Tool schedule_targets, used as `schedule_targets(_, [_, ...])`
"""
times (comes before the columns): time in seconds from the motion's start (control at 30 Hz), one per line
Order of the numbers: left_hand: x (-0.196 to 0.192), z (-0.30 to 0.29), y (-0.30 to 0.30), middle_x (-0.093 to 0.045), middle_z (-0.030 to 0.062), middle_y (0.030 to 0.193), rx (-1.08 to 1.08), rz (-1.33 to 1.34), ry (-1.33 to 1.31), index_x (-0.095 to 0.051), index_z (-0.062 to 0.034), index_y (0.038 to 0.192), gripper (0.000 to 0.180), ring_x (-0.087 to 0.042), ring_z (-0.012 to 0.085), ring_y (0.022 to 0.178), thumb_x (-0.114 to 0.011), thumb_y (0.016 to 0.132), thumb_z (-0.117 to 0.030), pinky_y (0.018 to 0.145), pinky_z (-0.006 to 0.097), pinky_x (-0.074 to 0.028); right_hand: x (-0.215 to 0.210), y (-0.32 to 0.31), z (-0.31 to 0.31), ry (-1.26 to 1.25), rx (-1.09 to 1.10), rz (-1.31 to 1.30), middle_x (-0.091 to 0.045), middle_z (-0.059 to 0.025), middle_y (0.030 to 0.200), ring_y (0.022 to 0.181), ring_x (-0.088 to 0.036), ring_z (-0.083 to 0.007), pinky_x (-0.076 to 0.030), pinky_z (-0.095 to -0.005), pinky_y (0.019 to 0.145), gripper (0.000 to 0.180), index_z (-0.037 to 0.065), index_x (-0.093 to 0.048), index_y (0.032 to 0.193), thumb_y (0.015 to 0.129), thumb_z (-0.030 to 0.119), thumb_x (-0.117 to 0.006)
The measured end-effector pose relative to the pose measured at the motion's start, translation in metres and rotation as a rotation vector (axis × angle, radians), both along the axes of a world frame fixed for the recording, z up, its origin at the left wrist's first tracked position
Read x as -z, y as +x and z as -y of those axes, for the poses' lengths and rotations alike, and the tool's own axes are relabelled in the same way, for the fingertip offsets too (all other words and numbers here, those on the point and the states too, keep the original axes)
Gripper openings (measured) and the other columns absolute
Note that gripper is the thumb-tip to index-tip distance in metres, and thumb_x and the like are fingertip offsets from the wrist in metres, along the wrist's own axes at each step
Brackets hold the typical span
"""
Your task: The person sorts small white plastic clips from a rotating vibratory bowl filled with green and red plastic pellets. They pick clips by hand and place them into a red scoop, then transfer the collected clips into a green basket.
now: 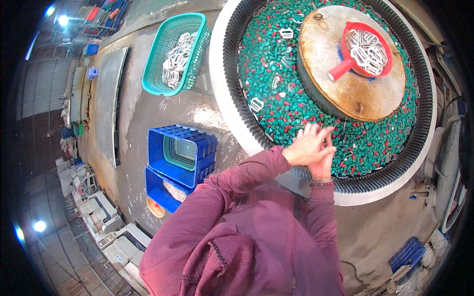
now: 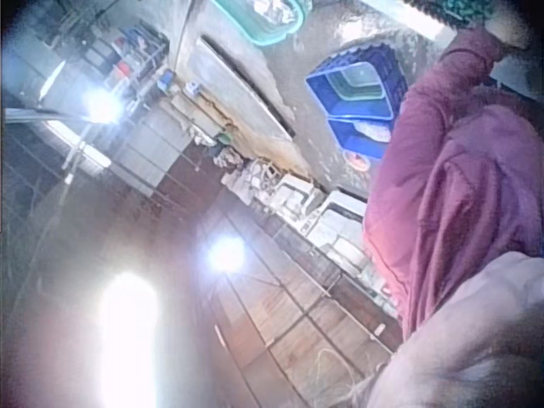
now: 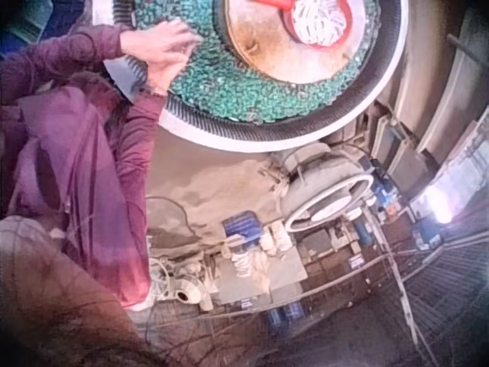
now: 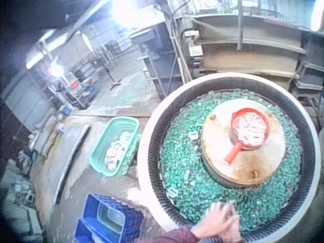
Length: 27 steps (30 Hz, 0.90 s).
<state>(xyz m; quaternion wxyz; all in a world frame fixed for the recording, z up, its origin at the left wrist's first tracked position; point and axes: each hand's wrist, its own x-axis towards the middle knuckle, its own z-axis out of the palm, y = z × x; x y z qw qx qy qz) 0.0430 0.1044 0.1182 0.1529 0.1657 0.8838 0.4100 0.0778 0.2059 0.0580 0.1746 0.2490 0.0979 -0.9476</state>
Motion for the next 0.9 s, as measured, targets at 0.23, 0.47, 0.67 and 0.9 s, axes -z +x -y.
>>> schedule_targets(0.23, [0.052, 0.091, -0.072, -0.059, 0.0171, 0.098, -0.133, -0.101, -0.244, -0.054, -0.0033, 0.103, 0.036, -0.055, 0.0306, 0.098, -0.066, 0.074, -0.02, 0.079, 0.041, -0.046, 0.024, -0.014, -0.024, -0.061, -0.214, -0.008, -0.049, -0.0208, 0.122, 0.115, -0.047, -0.0411, -0.048, -0.0528, 0.087, 0.044, 0.003, -0.041, 0.125, 0.082, 0.0, -0.051])
schedule_targets(0.47, [0.229, 0.147, -0.025, -0.046, 0.0272, 0.102, 0.02, 0.008, -0.836, -0.044, -0.003, 0.109, 0.05, -0.061, 0.0378, 0.079, -0.068, 0.067, -0.016, 0.065, 0.042, -0.053, -0.019, -0.02, -0.04, 0.094, -0.266, -0.169, -0.051, -0.021, 0.117, 0.107, -0.054, -0.0382, -0.056, -0.0452, 0.073, 0.042, 0.004, -0.041, 0.119, 0.079, -0.001, -0.053])
schedule_targets(0.67, [0.138, 0.104, -0.061, -0.061, 0.0208, 0.071, 0.0, 0.057, -0.708, -0.056, -0.0047, 0.091, 0.016, -0.063, 0.0372, 0.072, -0.048, 0.081, -0.015, 0.061, 0.047, -0.05, -0.065, -0.047, -0.076, 0.821, -0.517, -0.279, -0.059, -0.0103, 0.094, 0.08, -0.063, -0.0226, -0.053, -0.0274, 0.043, 0.038, 0.008, -0.044, 0.114, 0.079, 0.005, -0.058])
schedule_targets(0.9, [0.032, 0.061, -0.085, -0.062, 0.0119, 0.077, 0.145, -0.137, 0.148, -0.064, -0.0026, 0.083, 0.017, -0.061, 0.0286, 0.075, -0.047, 0.079, -0.005, 0.068, 0.037, -0.048, -0.079, -0.044, -0.073, 0.676, -0.428, -0.282, -0.049, -0.0109, 0.113, 0.101, -0.054, -0.0256, -0.057, -0.0458, 0.068, 0.06, 0.013, -0.037, 0.122, 0.068, -0.006, -0.051])
